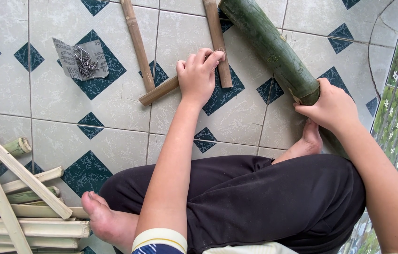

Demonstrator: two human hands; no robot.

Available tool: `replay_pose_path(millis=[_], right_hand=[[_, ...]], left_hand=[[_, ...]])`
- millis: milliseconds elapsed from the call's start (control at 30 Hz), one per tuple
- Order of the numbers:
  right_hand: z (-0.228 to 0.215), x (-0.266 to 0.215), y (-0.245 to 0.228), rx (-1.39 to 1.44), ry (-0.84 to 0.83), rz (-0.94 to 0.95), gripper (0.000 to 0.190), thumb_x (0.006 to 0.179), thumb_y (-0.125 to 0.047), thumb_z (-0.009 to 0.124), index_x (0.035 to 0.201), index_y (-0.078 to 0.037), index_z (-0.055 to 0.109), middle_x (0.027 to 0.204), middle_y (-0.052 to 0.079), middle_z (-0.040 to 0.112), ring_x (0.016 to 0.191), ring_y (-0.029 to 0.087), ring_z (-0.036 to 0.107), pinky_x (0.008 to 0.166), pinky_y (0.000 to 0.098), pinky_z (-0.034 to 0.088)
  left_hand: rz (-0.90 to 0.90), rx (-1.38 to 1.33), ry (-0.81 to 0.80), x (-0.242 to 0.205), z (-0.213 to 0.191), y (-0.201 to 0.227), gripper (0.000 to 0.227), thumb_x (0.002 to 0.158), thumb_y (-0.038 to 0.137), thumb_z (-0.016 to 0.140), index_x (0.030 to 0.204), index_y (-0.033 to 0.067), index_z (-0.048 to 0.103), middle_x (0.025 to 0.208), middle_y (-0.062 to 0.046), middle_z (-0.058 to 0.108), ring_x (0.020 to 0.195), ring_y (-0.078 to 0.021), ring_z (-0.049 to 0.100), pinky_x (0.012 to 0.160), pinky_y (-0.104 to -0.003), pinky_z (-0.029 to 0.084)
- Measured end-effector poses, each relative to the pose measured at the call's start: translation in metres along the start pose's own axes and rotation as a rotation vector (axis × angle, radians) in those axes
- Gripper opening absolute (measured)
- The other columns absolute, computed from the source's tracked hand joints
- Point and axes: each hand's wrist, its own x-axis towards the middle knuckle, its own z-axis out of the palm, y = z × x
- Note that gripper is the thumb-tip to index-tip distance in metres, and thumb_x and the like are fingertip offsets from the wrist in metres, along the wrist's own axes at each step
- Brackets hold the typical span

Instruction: Assembling a small rectangular frame from bamboo sticks using nails and a large bamboo pole as a hammer.

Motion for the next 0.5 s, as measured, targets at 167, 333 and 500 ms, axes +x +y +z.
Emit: replay_pose_path(millis=[167, 333, 500], right_hand=[[0.000, 0.001, 0.000, 0.005, -0.004, 0.003, 0.055, 0.067, -0.041, 0.066, 0.103, -0.004, 0.047, 0.084, 0.017, 0.060, 0.080, 0.034, 0.056, 0.055, 0.0443, 0.044], [0.000, 0.001, 0.001, 0.024, 0.007, -0.009, 0.056, 0.066, -0.040, 0.067, 0.105, -0.005, 0.047, 0.085, 0.017, 0.060, 0.081, 0.035, 0.056, 0.056, 0.0448, 0.044], [-0.002, 0.000, 0.000, 0.019, -0.005, 0.001, 0.059, 0.066, -0.041, 0.066, 0.109, -0.006, 0.047, 0.088, 0.018, 0.061, 0.083, 0.035, 0.056, 0.058, 0.0456, 0.045]], left_hand=[[0.008, -0.018, 0.007, 0.002, -0.004, 0.001, 0.030, 0.079, 0.005, 0.047, 0.092, 0.0314, 0.051, 0.091, 0.010, 0.054, 0.073, -0.0154, 0.053, 0.062, -0.032, 0.027], [0.013, 0.038, 0.010, -0.001, 0.003, -0.006, 0.024, 0.086, 0.034, 0.055, 0.110, 0.0328, 0.052, 0.100, 0.012, 0.058, 0.077, -0.0124, 0.056, 0.063, -0.030, 0.030], [0.135, 0.046, 0.015, -0.004, 0.007, -0.016, 0.038, 0.086, 0.017, 0.061, 0.121, 0.0252, 0.051, 0.116, 0.008, 0.057, 0.081, -0.0147, 0.048, 0.061, -0.030, 0.042]])
